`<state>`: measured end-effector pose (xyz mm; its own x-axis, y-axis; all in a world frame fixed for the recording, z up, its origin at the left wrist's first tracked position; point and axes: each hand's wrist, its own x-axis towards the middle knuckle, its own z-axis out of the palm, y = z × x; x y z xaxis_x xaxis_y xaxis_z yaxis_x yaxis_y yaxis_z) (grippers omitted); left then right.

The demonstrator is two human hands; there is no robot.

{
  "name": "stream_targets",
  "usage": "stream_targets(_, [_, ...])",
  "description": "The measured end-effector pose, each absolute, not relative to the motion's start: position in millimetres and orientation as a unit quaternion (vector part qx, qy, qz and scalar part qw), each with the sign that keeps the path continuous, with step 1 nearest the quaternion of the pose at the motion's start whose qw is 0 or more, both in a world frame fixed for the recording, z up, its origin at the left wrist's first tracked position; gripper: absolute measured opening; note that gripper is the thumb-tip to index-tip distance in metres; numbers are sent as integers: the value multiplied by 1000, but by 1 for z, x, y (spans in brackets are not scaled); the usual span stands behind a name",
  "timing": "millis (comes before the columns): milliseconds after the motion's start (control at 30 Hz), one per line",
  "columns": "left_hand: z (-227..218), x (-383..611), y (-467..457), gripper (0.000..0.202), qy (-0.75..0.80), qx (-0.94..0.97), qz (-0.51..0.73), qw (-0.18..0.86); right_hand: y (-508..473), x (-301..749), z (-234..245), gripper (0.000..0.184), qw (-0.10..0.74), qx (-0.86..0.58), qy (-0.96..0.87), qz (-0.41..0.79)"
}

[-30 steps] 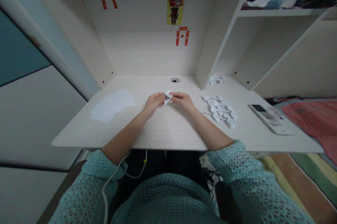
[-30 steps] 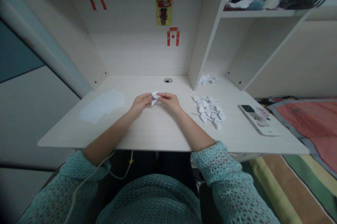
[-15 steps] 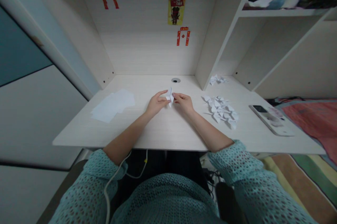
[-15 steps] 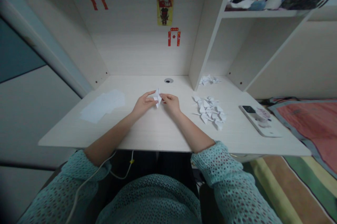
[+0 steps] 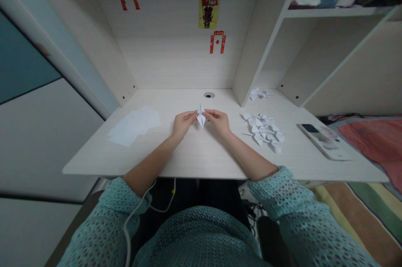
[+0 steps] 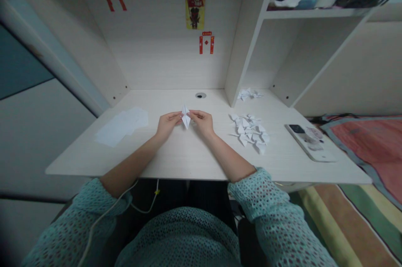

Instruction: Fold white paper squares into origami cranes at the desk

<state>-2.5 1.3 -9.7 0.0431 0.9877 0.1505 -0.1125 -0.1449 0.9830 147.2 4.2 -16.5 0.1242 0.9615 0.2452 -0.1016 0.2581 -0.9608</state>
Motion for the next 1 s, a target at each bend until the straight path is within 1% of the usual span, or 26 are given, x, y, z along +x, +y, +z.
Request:
stream_targets(100, [-10, -2, 2, 43, 427, 524, 553, 487, 3, 149, -15, 36, 610, -437, -499, 434])
stream_targets(267, [-11, 0, 2, 35, 424, 533, 574, 455, 3, 150, -14, 33, 604, -446, -501, 431])
stream_targets(500, [-13, -3, 4, 26, 418, 567, 589, 395, 5, 149, -19, 39, 552, -438, -485, 518])
stream_targets(600, [-12, -4, 3, 22, 418, 580, 589, 378, 7, 151, -23, 38, 548, -436, -474, 533])
stream_targets(833, [-6, -2, -1, 14, 431, 583, 580, 371, 10, 154, -27, 37, 536, -438, -466, 551])
stream_targets(1000, [-12, -4, 5, 20, 423, 569, 583, 397, 7, 154, -21, 35, 540, -432, -463, 554])
